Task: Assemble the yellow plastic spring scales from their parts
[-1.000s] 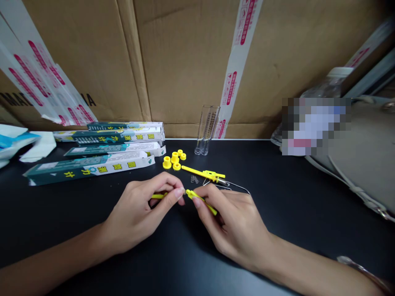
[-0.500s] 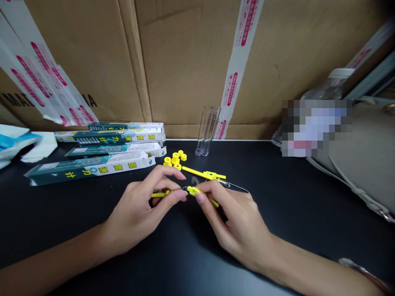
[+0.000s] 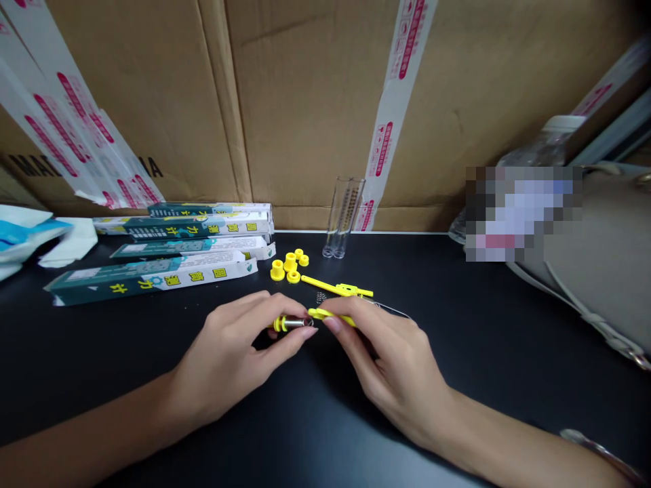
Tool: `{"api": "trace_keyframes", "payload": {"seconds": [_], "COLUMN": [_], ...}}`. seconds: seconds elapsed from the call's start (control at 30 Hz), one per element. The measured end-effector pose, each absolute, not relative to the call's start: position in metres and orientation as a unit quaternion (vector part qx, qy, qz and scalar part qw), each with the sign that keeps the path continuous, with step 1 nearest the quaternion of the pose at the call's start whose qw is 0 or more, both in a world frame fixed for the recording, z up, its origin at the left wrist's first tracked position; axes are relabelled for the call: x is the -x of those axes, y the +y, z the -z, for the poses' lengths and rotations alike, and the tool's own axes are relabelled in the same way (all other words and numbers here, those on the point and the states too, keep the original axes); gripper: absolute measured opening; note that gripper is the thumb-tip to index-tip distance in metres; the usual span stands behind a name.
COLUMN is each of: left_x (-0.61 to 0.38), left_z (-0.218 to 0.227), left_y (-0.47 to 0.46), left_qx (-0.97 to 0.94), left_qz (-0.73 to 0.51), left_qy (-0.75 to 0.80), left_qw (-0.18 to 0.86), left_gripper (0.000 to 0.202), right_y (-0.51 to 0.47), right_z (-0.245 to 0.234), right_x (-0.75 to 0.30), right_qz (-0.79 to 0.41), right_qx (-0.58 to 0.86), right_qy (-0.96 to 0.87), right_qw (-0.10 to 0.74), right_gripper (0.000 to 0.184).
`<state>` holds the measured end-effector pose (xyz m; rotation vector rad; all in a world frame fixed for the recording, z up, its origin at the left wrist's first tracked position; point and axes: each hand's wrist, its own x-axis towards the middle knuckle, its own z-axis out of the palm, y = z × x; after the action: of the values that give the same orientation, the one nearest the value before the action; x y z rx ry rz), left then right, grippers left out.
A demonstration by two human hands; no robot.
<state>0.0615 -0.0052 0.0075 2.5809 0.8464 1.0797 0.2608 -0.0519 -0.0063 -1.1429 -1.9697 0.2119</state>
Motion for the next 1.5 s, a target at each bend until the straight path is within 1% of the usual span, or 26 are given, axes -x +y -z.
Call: {"api": "trace_keyframes", "payload": {"seconds": [0.1, 0.23, 0.47, 0.87, 1.23, 1.5], "left_x": [-0.0613, -0.0615, -0.0602, -0.0590, -0.0575, -0.0573], "left_z": [-0.0073, -0.0068, -0.0071, -0.0051, -0.0010, 0.0001], "left_y": [-0.0056, -0.0058, -0.0070, -0.0060, -0.0060, -0.0042], "left_qx": [-0.886, -0.881, -0.887, -0.889, -0.887, -0.886], "left_qz": [-0.362, -0.363, -0.352, -0.346, -0.353, -0.363], "left_qy": [0.277, 0.290, 0.287, 0.284, 0.290, 0.281], "left_qw": [0.080, 0.090, 0.085, 0.096, 0.065, 0.062], "left_gripper": [0.008, 0.009, 0.006, 0.007, 0.005, 0.004], "right_y": [-0.0524, -0.0533, -0.0531, -0.0508, -0.0531, -0.0531], "right_z": [0.0053, 0.0037, 0.0054, 0.0071, 0.0067, 0.0070], "right_x": [-0.2617, -0.2622, -0.2625, -0.2636, -0.2653, -0.2634], "right_qz": [-0.080, -0.081, -0.079, -0.083, -0.090, -0.083], "right_qx": [0.465, 0.475, 0.482, 0.492, 0.496, 0.500], "right_qy": [-0.776, -0.771, -0.772, -0.777, -0.784, -0.779], "right_qw": [0.417, 0.417, 0.407, 0.385, 0.362, 0.369], "right_gripper": [0.016, 0.018, 0.020, 0.017, 0.021, 0.020]}}
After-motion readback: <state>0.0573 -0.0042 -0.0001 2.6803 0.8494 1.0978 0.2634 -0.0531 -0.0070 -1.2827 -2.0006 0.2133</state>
